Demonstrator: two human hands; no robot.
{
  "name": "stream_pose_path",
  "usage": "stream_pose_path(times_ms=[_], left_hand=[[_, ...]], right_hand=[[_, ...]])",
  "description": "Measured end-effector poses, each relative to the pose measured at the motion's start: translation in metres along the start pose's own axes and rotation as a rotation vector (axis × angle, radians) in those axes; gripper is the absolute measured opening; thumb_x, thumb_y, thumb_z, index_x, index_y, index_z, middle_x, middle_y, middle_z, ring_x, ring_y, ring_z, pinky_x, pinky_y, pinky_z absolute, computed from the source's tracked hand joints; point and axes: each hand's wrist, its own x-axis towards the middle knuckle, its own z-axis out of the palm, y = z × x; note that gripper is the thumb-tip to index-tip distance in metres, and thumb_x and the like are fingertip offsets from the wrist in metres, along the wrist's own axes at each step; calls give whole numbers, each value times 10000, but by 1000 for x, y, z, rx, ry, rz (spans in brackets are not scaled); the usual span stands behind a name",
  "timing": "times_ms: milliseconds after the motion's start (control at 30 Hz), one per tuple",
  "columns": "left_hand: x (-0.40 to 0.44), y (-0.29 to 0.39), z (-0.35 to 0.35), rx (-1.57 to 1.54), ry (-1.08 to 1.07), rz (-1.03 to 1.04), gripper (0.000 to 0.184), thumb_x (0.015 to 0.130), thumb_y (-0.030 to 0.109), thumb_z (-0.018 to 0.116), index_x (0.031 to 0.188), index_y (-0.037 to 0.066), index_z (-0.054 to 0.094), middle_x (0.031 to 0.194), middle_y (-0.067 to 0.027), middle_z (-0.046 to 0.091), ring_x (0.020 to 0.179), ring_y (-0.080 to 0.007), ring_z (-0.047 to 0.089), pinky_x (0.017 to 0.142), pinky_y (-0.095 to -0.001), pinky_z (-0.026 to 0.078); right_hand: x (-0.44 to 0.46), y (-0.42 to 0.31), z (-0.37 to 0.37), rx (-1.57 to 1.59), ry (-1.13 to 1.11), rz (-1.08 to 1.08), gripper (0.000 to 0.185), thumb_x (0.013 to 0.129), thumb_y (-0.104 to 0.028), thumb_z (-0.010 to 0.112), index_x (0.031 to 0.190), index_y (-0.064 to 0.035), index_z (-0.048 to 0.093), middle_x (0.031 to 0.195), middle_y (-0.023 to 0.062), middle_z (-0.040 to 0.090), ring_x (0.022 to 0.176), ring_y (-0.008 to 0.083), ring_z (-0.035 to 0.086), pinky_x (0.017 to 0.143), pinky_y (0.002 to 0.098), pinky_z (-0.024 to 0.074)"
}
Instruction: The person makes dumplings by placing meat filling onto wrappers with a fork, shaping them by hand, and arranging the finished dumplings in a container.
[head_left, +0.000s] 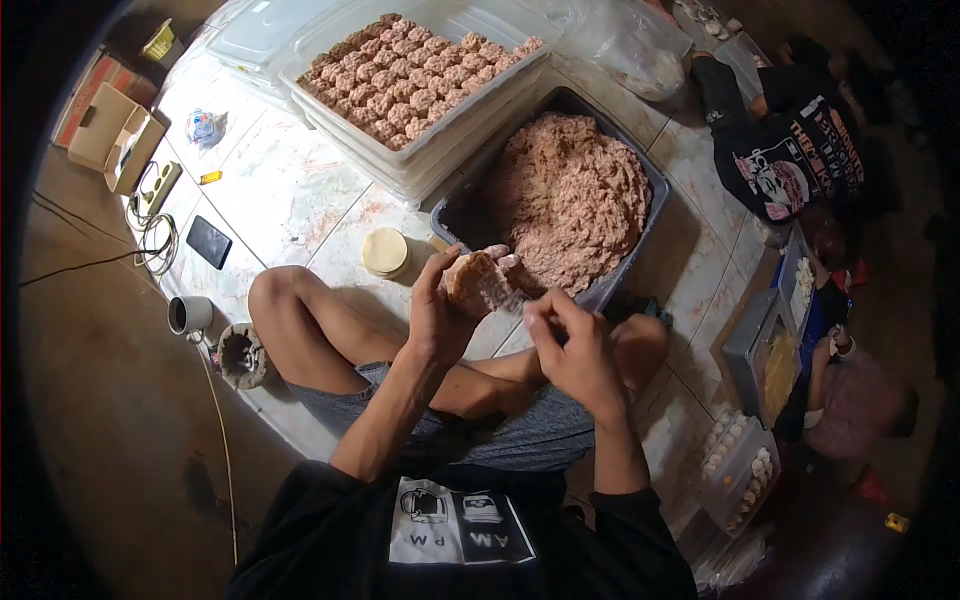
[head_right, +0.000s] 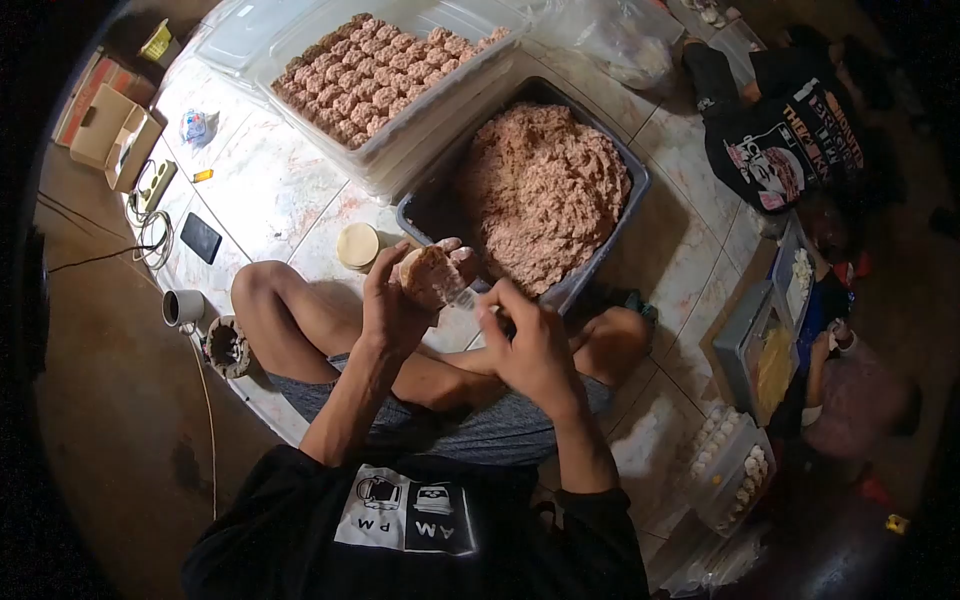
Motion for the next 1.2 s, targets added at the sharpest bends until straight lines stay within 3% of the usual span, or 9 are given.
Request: stream_pose_path(times_ms=[233, 333, 367, 533, 667, 767, 1000, 1067, 1200], left_hand=[[5, 1, -14, -24, -4, 45, 589, 1072, 431, 510, 1366, -55, 663, 1345, -193, 734, 1242, -302, 709, 1144, -449, 523], [4, -3, -18, -3, 60, 24, 620, 1072, 473, 483, 1342, -48, 681, 1308, -188, 749, 1209, -288, 722, 1109, -430, 540], [2, -2, -15, 15, 40, 24, 636, 1071, 495, 474, 1331, -44, 691, 1283, -182, 759, 1185, -282, 731, 1088, -421, 547], [2, -1, -21, 319, 73, 10, 797, 1048, 670, 422, 1253, -32, 738, 1136, -132, 803, 1058, -248, 766, 979, -392, 575], [-3, 0, -8, 96, 68, -33, 910, 1010, 756, 425, 1306, -60, 696, 1193, -154, 783, 1075, -260, 754, 967, -402, 586], [-3, 2, -22, 95, 216, -1, 961, 1032, 750, 378, 1348, -123, 629, 1256, -219, 752, 1133, -316, 740, 1033, -427, 575], [2, 2, -30, 6, 155, -88, 946, 1024, 739, 406, 1283, -142, 633, 1224, -260, 746, 1147, -368, 735, 1087, -451, 563], [-3, 1, -27, 1, 61, -195, 938, 1026, 731, 418, 1263, -153, 629, 1223, -272, 743, 1144, -382, 733, 1096, -457, 559], [0, 3, -30, 7, 218, -46, 957, 1007, 764, 446, 1306, -127, 629, 1121, -242, 762, 1038, -337, 767, 979, -433, 617]], right_hand=[[-1, -28, -19, -98, 403, -53, 75, 1044, -54, 673, 1080, 8, 652, 914, 193, 753, 843, 309, 773, 755, 385, 595], [9, 0, -11, -111, 309, -10, 81, 1031, -56, 681, 1078, 3, 650, 901, 201, 743, 853, 342, 780, 750, 392, 594], [9, 7, -17, -211, 86, 144, 86, 1013, -59, 693, 1075, -11, 658, 891, 201, 741, 856, 375, 781, 737, 405, 592], [-2, -17, -1, -18, 178, -137, 89, 981, -59, 717, 1039, -19, 662, 877, 179, 748, 854, 382, 780, 725, 442, 593], [-1, 3, 12, -145, 0, -71, 83, 977, -89, 715, 1009, -26, 672, 922, 203, 751, 891, 424, 753, 716, 472, 584], [-6, -10, 2, -246, -3, -49, 69, 975, -89, 718, 1010, -38, 687, 931, 205, 749, 892, 426, 746, 709, 468, 577], [0, -13, 6, -147, 119, -138, 77, 1004, -134, 685, 1017, -58, 682, 917, 204, 737, 861, 451, 725, 700, 504, 566], [0, 2, 13, -194, -35, -75, 78, 993, -121, 702, 1025, -51, 691, 912, 200, 744, 865, 441, 737, 702, 493, 574], [7, -27, -18, -276, 30, -41, 132, 980, -90, 740, 1089, -28, 696, 891, 191, 754, 849, 381, 773, 683, 445, 577]])
